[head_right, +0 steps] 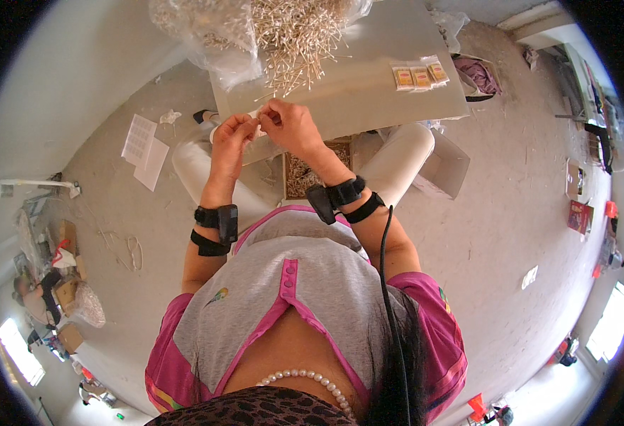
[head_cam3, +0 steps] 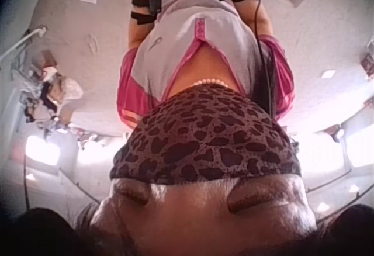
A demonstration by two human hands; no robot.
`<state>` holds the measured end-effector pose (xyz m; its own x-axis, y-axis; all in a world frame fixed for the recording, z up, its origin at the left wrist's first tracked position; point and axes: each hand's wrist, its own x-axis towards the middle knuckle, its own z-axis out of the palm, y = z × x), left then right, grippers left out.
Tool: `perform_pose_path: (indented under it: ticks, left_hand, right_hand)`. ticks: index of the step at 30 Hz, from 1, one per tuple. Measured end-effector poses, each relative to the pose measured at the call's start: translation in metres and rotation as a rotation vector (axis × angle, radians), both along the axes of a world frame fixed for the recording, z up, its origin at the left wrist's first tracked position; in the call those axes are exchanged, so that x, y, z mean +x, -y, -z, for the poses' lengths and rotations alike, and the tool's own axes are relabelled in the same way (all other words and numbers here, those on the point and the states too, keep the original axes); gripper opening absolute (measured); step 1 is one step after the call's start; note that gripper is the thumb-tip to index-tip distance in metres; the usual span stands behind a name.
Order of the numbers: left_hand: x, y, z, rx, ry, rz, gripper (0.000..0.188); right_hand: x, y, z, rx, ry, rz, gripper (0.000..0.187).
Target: Packaging wooden sticks into small plastic packets and sealing them.
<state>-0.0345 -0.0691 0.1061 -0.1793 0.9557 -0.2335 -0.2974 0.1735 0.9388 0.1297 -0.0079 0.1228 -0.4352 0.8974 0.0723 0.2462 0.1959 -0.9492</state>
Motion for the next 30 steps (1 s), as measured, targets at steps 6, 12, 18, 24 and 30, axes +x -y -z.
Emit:
perform_pose_path:
  ticks: [6, 12, 18, 24, 30]
  left_hand:
    - [0.011, 0.004, 0.001, 0.105, -0.723, -0.156, 0.013]
    - [0.003, 0.013, 0.011, 0.190, -0.954, -0.354, 0.015]
    - [-0.005, 0.035, 0.041, -0.033, -0.451, -0.434, 0.015]
    - [-0.024, 0.056, 0.067, -0.071, -0.293, -0.557, 0.015]
    - [-0.044, 0.068, 0.083, -0.064, -0.246, -0.623, 0.014]
  right_hand:
    - [-0.011, 0.002, 0.013, 0.172, 0.101, 0.097, 0.012]
    - [-0.032, 0.008, 0.029, 0.140, 0.097, 0.117, 0.015]
    - [-0.061, 0.016, 0.056, -0.010, 0.056, 0.038, 0.014]
    - [-0.085, 0.031, 0.086, -0.147, 0.029, -0.037, 0.014]
    - [-0.108, 0.036, 0.097, -0.347, -0.039, -0.211, 0.011]
